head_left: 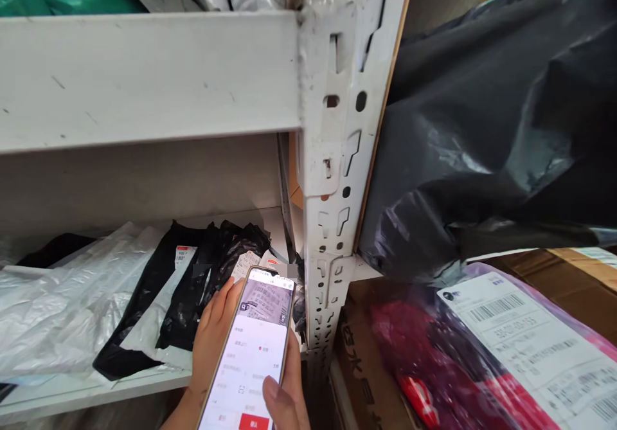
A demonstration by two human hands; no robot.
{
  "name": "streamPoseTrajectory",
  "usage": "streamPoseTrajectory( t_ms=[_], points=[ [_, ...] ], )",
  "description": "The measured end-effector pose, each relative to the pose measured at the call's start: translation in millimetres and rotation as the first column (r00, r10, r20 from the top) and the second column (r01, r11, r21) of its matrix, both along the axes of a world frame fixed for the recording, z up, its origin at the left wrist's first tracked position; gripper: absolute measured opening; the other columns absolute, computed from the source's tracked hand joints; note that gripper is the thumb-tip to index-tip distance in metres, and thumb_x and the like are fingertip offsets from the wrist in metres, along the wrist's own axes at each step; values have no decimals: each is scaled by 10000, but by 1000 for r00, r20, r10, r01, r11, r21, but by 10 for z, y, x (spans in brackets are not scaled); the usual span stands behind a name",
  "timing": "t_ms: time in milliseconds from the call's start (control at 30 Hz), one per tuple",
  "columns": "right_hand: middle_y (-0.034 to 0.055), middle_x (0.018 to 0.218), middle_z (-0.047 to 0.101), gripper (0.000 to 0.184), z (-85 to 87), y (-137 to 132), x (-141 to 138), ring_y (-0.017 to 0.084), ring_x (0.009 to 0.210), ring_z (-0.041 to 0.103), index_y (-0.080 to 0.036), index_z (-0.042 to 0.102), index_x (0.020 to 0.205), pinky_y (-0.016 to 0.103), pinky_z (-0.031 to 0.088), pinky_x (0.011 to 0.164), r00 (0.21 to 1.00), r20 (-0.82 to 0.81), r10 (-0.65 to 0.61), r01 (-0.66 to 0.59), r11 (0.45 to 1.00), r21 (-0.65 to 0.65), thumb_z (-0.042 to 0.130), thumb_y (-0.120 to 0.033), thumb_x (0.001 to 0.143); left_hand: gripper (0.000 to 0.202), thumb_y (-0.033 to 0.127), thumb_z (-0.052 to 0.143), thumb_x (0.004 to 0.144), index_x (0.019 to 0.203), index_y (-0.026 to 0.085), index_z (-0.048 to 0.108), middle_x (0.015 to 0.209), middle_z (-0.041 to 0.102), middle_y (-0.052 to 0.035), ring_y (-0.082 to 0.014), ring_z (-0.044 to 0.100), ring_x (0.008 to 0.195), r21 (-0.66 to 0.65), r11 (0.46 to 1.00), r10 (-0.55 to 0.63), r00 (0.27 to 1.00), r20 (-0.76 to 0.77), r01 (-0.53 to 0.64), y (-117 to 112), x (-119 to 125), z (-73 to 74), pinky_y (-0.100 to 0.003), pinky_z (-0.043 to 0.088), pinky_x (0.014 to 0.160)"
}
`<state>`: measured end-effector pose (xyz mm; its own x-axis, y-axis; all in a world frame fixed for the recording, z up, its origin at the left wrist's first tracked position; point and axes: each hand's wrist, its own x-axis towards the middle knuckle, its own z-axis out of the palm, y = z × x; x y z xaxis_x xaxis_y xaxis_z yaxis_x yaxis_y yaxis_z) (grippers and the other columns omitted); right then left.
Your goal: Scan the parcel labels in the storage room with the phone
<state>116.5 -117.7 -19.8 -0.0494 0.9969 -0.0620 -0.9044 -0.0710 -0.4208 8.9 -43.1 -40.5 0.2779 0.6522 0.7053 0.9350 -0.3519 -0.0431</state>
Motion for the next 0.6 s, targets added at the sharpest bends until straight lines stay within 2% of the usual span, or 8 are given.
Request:
streamPoseTrajectory(
  t_ms=[133, 267, 367, 467, 600],
  points=[
    [107, 1267, 672, 890, -27, 5, 50, 348, 1112, 655, -266, 427, 1403, 471, 573, 856, 999, 34, 1, -1, 1000, -2, 801, -498, 630, 366, 166, 375, 879, 1153, 96, 606, 1157, 645, -146, -290, 573, 1077, 162, 987, 42, 986, -163, -15, -18, 58, 118, -393, 441, 884],
    [101, 1220, 692, 896, -1, 15, 85, 338, 1105, 653, -258, 411, 1421, 473, 559, 874, 998, 63, 13, -14, 1000, 27, 790, -487, 643, 351, 186, 380, 878, 1127, 111, 615, 1149, 655, -141, -287, 589, 1059, 161, 987, 44, 987, -157, -18, -28, 83, 149, -397, 452, 871],
    [108, 1264, 669, 981, 50, 4, 66, 344, 1100, 653, -268, 353, 1449, 479, 564, 854, 999, 2, 41, -41, 999, -7, 797, -502, 606, 379, 220, 392, 882, 1194, 166, 598, 1158, 670, -105, -271, 615, 1059, 74, 997, 28, 999, -28, -26, -18, 60, 82, -402, 484, 879],
    [96, 1284, 655, 1021, 105, -11, 48, 344, 1096, 653, -299, 305, 1466, 461, 585, 785, 996, -17, 90, -91, 996, -19, 780, -524, 590, 429, 240, 432, 858, 1260, 247, 583, 1150, 686, -60, -277, 606, 1121, -81, 997, 15, 991, 136, -4, -9, 32, -11, -420, 503, 920],
    [79, 1271, 662, 1071, 129, -5, 55, 334, 1102, 651, -310, 219, 1490, 457, 577, 804, 994, 1, 113, -113, 994, -2, 764, -521, 592, 408, 222, 431, 846, 1208, 237, 618, 1064, 717, -41, -318, 599, 1136, -197, 980, 31, 974, 225, 14, -14, 26, -42, -457, 518, 914]
  ],
)
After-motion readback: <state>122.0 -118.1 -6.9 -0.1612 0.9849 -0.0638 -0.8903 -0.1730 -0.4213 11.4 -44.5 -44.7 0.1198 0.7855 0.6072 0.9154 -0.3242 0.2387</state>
